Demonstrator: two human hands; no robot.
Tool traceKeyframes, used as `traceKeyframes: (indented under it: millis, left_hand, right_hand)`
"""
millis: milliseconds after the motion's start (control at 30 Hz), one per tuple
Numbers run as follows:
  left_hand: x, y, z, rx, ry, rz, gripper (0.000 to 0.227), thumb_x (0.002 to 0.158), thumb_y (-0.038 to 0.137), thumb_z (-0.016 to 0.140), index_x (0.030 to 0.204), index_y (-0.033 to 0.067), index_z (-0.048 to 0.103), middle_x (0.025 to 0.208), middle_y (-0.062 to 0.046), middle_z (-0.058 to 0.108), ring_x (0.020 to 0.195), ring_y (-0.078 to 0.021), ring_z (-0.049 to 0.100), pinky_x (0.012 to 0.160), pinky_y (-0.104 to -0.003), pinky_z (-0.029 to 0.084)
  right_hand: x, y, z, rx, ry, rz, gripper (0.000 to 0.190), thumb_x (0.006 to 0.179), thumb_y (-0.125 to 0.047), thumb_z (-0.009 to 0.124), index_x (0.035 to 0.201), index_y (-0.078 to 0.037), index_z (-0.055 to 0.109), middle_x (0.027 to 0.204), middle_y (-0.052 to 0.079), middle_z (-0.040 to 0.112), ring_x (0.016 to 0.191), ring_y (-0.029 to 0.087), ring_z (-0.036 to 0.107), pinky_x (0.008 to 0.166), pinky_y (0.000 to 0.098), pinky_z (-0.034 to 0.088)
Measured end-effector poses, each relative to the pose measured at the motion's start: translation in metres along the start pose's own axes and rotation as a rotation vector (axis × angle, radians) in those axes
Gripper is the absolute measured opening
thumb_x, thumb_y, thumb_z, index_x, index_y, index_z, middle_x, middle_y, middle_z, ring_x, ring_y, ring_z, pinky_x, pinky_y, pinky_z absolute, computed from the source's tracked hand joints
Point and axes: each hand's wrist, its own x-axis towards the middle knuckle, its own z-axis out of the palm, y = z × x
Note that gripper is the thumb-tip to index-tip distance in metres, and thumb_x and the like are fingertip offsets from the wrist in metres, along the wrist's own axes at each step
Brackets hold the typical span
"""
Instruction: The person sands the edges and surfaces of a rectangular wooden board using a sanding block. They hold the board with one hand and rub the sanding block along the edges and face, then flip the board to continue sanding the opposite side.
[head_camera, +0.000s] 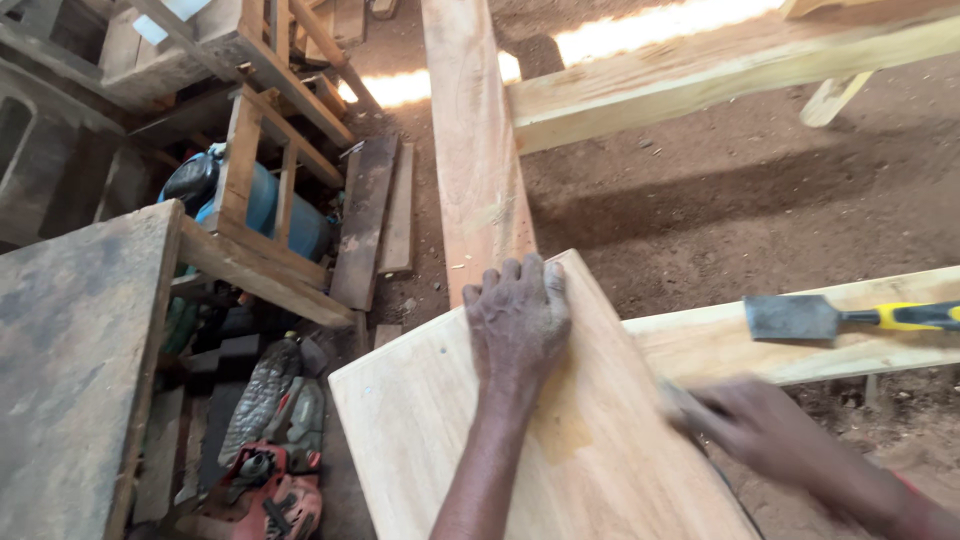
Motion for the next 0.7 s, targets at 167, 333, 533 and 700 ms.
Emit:
traceKeyframes:
  millis: [167, 333, 533, 700]
  left_hand:
    - [0.002, 0.003, -0.004, -0.022, -0.149, -0.07, 0.041, 0.105, 0.041, 0.034, 0.097, 0.0149, 0.064, 0.079, -0.007, 0.06, 0.076, -0.0219, 0.057, 0.082, -0.046, 0.041]
    - [0.001, 0.006, -0.008, -0.028, -0.058, -0.039, 0.042, 0.106, 0.041, 0.036, 0.099, 0.0128, 0.065, 0.085, -0.008, 0.062, 0.083, -0.0229, 0.058, 0.083, -0.049, 0.042]
    - [0.0, 0.005, -0.009, -0.046, -0.022, -0.027, 0.04, 0.106, 0.04, 0.038, 0.1, 0.0131, 0.066, 0.087, -0.007, 0.063, 0.083, -0.0231, 0.058, 0.082, -0.049, 0.044]
    - [0.004, 0.007, -0.011, -0.042, -0.176, -0.083, 0.038, 0.104, 0.039, 0.037, 0.101, 0.0131, 0.064, 0.083, -0.008, 0.062, 0.08, -0.0239, 0.059, 0.084, -0.047, 0.043]
  right_hand:
    - [0.013, -0.015, -0.002, -0.051, -0.047, 0.203, 0.048, 0.091, -0.058, 0.055, 0.115, -0.027, 0.083, 0.071, 0.004, 0.081, 0.063, 0.016, 0.075, 0.067, 0.0341, 0.061]
    - [0.141, -0.071, -0.046, 0.01, 0.161, -0.268, 0.056, 0.102, -0.05, 0.045, 0.083, -0.003, 0.066, 0.065, 0.01, 0.056, 0.06, 0.023, 0.054, 0.061, 0.0401, 0.048]
    - [0.106, -0.033, -0.018, -0.467, 0.462, -0.835, 0.042, 0.109, -0.035, 0.041, 0.106, -0.01, 0.074, 0.08, 0.008, 0.066, 0.074, 0.023, 0.065, 0.065, 0.0392, 0.052]
    - [0.011, -0.003, 0.004, -0.016, -0.029, 0.103, 0.033, 0.099, -0.039, 0.057, 0.108, -0.018, 0.08, 0.08, 0.01, 0.076, 0.074, 0.025, 0.072, 0.072, 0.0387, 0.059]
